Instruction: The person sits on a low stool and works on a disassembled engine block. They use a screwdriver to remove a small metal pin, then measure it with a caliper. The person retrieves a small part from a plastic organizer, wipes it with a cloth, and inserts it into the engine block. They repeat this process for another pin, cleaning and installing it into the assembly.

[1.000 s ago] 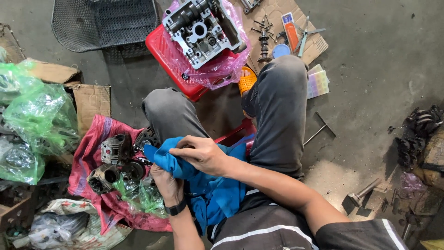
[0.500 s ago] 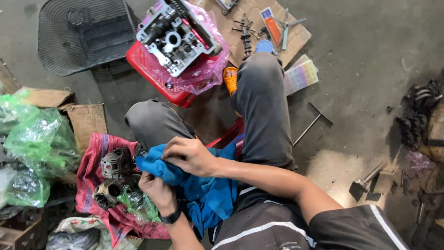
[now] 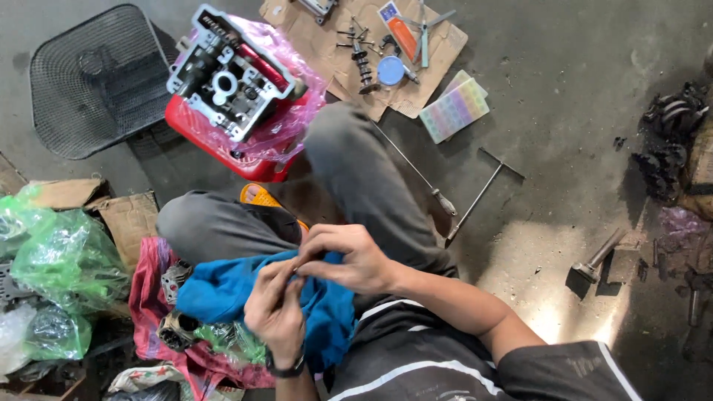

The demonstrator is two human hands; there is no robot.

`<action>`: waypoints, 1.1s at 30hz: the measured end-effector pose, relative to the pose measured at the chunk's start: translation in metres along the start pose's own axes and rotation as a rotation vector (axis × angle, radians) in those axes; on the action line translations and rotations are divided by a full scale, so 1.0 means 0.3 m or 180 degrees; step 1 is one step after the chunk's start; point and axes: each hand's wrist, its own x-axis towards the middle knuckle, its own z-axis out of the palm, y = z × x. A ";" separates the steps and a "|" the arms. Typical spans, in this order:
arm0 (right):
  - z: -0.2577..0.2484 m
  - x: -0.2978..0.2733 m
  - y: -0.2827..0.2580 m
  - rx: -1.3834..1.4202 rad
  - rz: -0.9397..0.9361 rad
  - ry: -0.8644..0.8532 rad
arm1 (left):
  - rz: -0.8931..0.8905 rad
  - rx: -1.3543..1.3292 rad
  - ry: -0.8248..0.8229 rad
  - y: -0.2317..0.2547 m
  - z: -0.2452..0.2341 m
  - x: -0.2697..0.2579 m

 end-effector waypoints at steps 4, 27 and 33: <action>-0.121 -0.035 -0.020 -0.0349 -0.0086 0.0171 | -0.0415 -0.0287 -0.0065 0.038 0.132 0.064; -1.075 0.185 0.942 -0.3100 0.0721 0.1996 | -0.1491 -0.1246 0.0295 -0.058 0.255 0.294; -1.275 0.292 1.352 -0.4114 0.2103 0.0061 | -0.1635 -0.1504 0.0585 -0.168 0.229 0.308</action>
